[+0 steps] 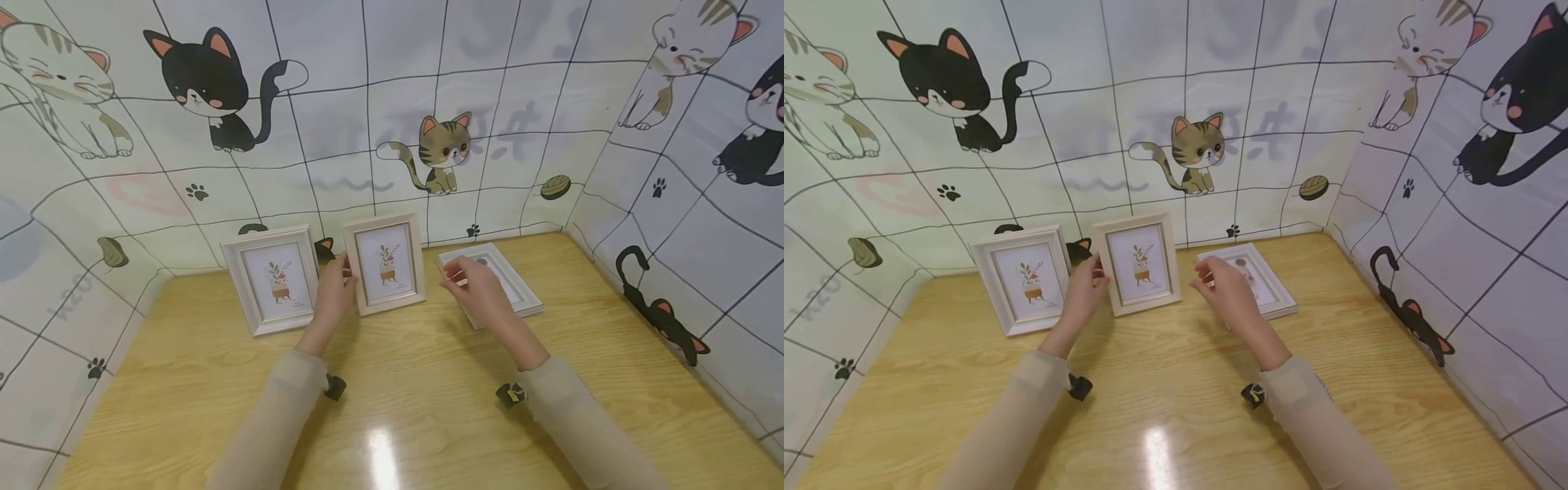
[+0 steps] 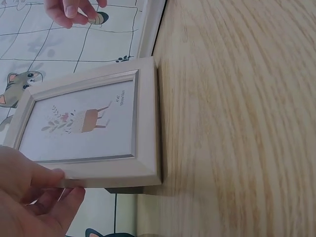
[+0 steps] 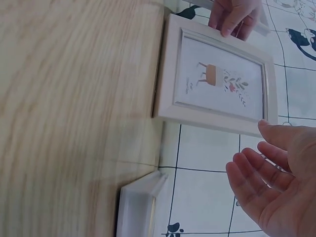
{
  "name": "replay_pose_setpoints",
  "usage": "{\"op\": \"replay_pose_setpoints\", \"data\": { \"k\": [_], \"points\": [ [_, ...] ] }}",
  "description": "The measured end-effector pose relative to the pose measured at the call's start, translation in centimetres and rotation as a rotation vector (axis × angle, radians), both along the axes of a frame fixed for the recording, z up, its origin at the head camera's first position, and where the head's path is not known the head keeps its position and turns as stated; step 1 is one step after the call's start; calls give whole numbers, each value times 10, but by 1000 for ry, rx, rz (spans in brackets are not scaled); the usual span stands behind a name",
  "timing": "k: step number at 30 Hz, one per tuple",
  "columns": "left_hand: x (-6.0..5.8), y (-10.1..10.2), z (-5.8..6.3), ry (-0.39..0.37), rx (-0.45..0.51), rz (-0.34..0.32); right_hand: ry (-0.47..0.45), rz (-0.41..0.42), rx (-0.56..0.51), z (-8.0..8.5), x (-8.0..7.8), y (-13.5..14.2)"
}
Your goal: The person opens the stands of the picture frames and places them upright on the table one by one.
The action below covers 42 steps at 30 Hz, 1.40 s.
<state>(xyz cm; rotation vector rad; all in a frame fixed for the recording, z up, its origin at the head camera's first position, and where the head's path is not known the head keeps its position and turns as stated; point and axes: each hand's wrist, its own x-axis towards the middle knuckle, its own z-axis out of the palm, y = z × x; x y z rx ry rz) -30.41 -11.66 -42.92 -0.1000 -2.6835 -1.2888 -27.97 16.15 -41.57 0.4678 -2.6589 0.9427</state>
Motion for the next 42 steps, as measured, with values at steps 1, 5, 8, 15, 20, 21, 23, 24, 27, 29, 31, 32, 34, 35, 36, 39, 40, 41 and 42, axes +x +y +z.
{"op": "replay_pose_setpoints", "data": {
  "k": [1,5,8,15,20,21,23,24,27,29,31,32,34,35,36,39,40,41,42],
  "points": [
    [-1,0,-1,6,-2,1,-2,-4,7,0,-1,1],
    [-6,0,-5,24,-10,10,-15,-16,34,3,-5,7],
    [-9,2,-7,25,-18,21,-34,-32,54,6,-7,12],
    [-10,3,-8,9,20,21,-72,-48,86,5,-15,19],
    [0,3,-6,-29,78,-15,-107,-60,107,4,-19,22],
    [3,2,-5,-33,87,-22,-111,-63,114,3,-20,22],
    [8,2,-2,-30,94,-36,-116,-66,125,2,-22,23],
    [11,2,-1,-25,93,-43,-118,-66,130,2,-23,24],
    [17,1,3,-14,73,-62,-126,-74,147,-1,-27,26],
    [20,1,5,-8,49,-73,-131,-79,153,-3,-30,28],
    [22,0,7,-10,24,-77,-138,-83,164,-5,-33,29],
    [24,0,8,-13,15,-79,-144,-85,167,-6,-34,29],
    [26,-1,10,-18,2,-82,-158,-88,172,-8,-35,30],
    [27,-1,11,-22,-1,-82,-165,-90,177,-8,-35,30],
    [29,-2,12,-22,-2,-83,-169,-87,178,-9,-36,29],
    [33,-3,14,-13,-11,-93,-177,-82,177,-11,-38,28],
    [34,-4,14,-10,-14,-93,-178,-80,178,-11,-39,28],
    [35,-4,15,-6,-16,-93,-179,-79,181,-12,-40,27],
    [36,-5,15,-4,-16,-93,-181,-75,184,-14,-41,27]
  ]
}}
